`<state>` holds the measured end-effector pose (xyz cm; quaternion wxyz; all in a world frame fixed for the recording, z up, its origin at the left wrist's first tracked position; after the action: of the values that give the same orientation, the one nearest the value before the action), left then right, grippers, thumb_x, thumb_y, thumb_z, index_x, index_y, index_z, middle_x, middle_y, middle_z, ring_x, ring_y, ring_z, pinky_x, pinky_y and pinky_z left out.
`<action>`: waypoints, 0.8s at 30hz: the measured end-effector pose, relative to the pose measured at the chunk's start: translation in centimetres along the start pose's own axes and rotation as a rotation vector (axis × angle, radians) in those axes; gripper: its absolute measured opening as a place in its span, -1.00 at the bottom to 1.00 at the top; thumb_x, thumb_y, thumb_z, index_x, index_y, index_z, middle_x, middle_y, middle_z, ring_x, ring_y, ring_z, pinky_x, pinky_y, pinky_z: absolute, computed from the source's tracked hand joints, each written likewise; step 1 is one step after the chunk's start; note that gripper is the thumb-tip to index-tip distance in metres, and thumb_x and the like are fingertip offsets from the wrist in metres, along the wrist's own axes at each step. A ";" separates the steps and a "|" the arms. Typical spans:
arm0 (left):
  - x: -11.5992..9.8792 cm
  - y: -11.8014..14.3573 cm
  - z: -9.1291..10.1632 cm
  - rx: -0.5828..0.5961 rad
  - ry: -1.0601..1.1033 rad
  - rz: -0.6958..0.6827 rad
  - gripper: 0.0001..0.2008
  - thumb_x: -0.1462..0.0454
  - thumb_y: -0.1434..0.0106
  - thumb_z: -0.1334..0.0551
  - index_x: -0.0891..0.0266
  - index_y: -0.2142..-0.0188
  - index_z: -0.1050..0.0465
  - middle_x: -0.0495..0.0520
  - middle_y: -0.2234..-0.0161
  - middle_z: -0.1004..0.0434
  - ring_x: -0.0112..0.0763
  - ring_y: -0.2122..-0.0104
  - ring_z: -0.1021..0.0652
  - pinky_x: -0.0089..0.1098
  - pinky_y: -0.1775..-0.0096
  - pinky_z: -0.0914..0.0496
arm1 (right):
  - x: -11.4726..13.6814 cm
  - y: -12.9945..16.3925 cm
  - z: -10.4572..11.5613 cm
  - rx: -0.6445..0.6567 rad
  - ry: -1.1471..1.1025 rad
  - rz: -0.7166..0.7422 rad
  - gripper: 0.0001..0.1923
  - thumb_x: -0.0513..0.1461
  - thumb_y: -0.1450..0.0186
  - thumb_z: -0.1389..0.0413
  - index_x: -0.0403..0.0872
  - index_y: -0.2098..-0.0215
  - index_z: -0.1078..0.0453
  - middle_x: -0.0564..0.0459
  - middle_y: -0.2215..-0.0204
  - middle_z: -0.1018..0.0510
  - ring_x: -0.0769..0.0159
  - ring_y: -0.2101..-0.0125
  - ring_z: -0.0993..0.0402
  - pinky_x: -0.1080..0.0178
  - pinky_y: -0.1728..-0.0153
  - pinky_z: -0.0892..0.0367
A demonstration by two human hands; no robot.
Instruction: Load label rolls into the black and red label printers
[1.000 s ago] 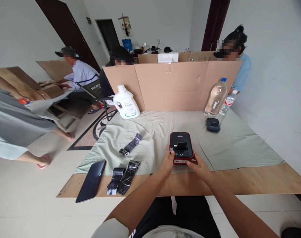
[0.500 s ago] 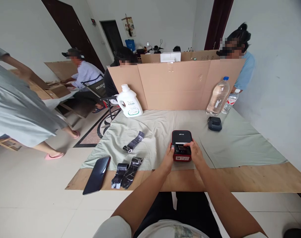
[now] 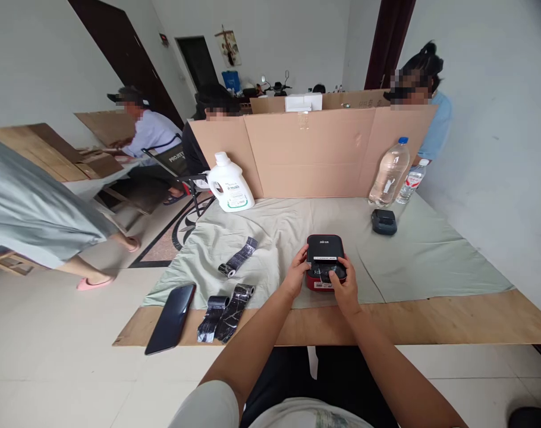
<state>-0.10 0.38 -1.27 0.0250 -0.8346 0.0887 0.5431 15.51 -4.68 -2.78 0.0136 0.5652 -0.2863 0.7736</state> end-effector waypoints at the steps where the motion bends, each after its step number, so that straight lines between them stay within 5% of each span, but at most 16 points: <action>1: 0.1 -0.1 0.1 -0.006 0.023 0.004 -0.30 0.41 0.07 -0.15 0.14 -0.14 -0.29 0.06 -0.14 -0.33 -0.19 -0.15 -0.27 -0.28 -0.04 -0.25 | -0.1 0.1 -0.1 -0.018 -0.013 0.012 -0.54 -0.07 -0.24 -0.06 -0.04 -0.07 -0.22 -0.14 -0.20 -0.21 0.12 -0.19 -0.14 -0.06 -0.16 -0.09; 12: 0.1 -0.2 -0.7 -0.050 0.077 0.043 -0.27 0.40 0.19 -0.11 0.14 -0.08 -0.27 0.03 0.14 -0.44 -0.41 0.27 -0.43 -0.48 0.33 -0.30 | -0.2 0.7 -0.5 -0.109 -0.036 0.055 -0.50 -0.10 -0.24 -0.06 -0.06 -0.12 -0.16 -0.17 -0.17 -0.23 0.12 -0.17 -0.18 -0.08 -0.16 -0.11; 19: -0.7 -0.9 -0.6 -0.010 0.040 0.029 -0.09 0.45 0.25 -0.09 0.00 -0.19 -0.17 -0.02 -0.06 -0.34 -0.44 0.22 -0.42 -0.51 0.35 -0.28 | -0.3 0.7 -0.5 -0.108 -0.032 0.031 -0.40 -0.09 -0.25 -0.05 -0.05 -0.21 -0.07 -0.15 -0.16 -0.24 0.12 -0.17 -0.17 -0.08 -0.17 -0.10; 24: -0.6 -0.9 -0.9 0.081 -0.009 0.085 -0.09 0.43 0.20 -0.08 0.09 -0.25 -0.10 0.02 0.14 -0.50 -0.47 0.39 -0.42 -0.49 0.41 -0.25 | -0.1 0.6 -0.5 -0.090 -0.023 0.063 -0.47 -0.07 -0.26 -0.05 -0.04 -0.15 -0.16 -0.14 -0.15 -0.26 0.11 -0.16 -0.17 -0.09 -0.17 -0.09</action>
<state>0.65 1.26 -0.46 0.0361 -0.8259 0.1457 0.5434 14.91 -4.89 -3.20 0.0111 0.5636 -0.3385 0.7534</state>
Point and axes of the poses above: each hand's wrist, its own y-axis away from the middle knuckle, its own z-axis out of the back of the hand, x = y × z, the point moved 4 cm from there along -y, towards the middle knuckle
